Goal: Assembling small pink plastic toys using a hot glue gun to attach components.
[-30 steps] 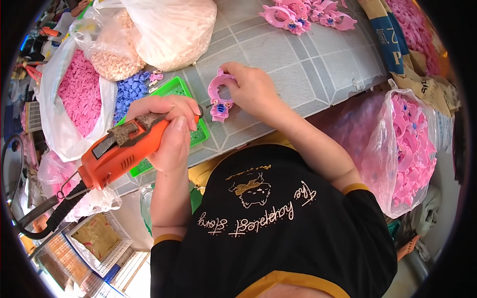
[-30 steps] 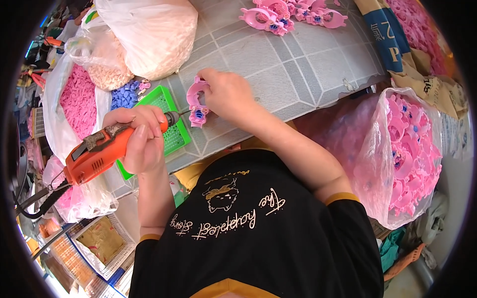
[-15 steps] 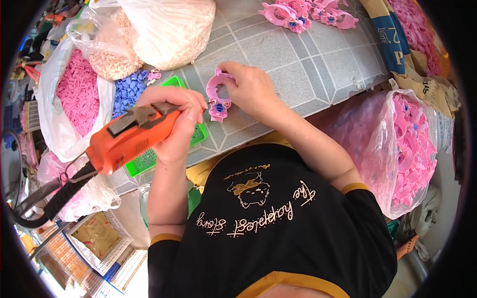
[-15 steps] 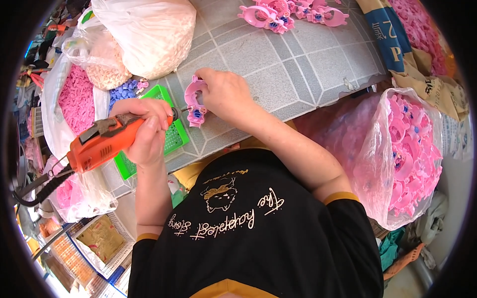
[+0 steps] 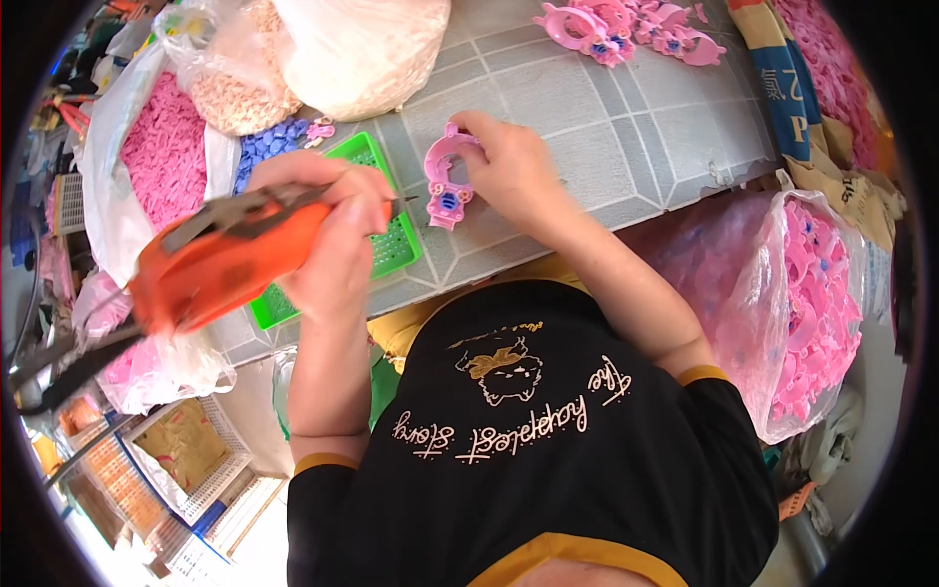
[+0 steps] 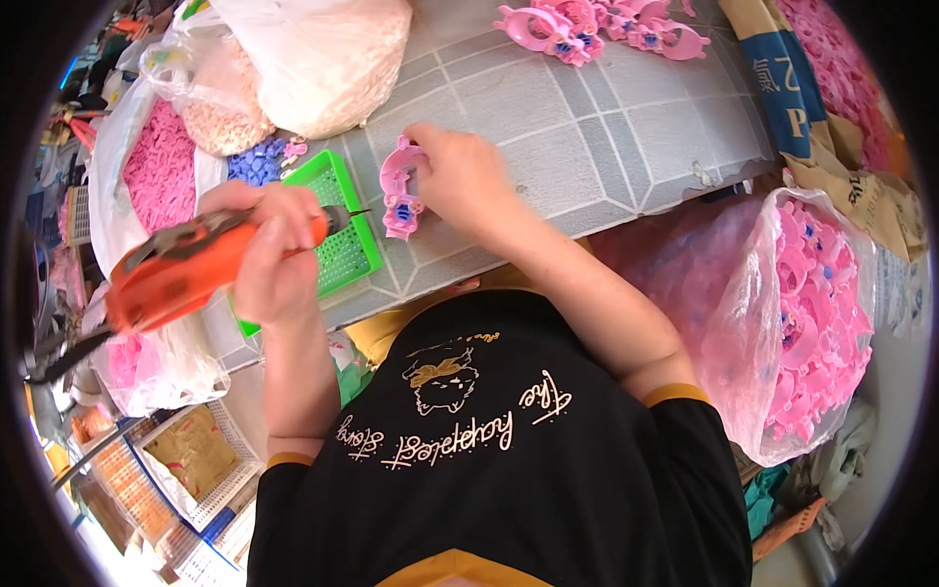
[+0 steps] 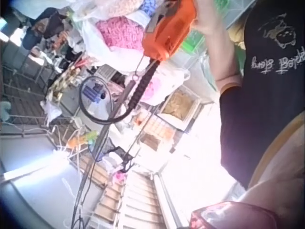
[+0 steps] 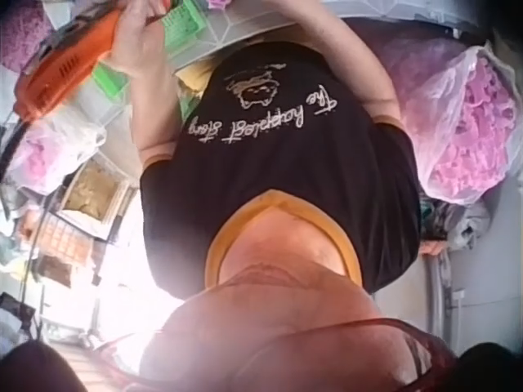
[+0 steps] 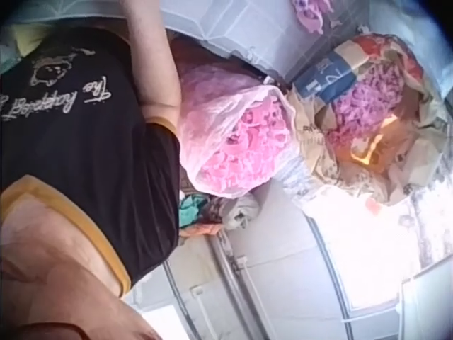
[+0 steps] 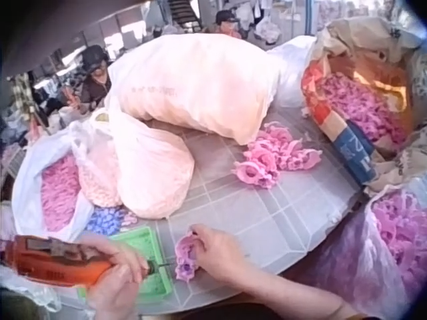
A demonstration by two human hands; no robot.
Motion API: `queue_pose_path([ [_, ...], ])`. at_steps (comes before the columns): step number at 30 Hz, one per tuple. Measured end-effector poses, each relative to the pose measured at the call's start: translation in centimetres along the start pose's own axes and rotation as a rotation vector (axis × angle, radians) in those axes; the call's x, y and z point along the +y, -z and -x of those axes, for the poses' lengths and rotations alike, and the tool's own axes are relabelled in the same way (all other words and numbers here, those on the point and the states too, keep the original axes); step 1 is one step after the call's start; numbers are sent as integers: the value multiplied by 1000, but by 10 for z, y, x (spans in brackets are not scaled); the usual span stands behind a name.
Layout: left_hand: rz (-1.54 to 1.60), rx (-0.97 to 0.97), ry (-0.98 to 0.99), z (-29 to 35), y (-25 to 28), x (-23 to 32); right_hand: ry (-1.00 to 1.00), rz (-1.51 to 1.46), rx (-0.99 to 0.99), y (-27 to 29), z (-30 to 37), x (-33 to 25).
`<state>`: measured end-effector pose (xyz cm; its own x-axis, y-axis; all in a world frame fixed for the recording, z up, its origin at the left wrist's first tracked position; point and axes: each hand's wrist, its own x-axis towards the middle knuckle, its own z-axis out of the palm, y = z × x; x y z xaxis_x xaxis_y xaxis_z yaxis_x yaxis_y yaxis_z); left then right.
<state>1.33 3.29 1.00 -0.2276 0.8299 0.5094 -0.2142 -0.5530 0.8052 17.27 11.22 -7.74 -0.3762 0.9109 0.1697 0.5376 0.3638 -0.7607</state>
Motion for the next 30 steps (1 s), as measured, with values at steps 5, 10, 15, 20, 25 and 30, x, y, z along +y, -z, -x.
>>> queue_pose_path([
  [5,-178,102,-14,10,26,27,-41,-37,-31,5,1,-2],
  [10,-298,222,59,25,42,20,-34,-27,-22,2,2,-2],
  [15,-257,254,42,24,50,14,-36,-27,-40,3,3,-1],
  [20,-244,218,31,28,61,10,-37,-25,-51,4,1,-3],
  [25,-263,213,37,26,55,11,-48,-28,-52,5,1,-3],
  [30,-300,184,-54,22,34,24,-73,19,-67,5,0,-2],
])
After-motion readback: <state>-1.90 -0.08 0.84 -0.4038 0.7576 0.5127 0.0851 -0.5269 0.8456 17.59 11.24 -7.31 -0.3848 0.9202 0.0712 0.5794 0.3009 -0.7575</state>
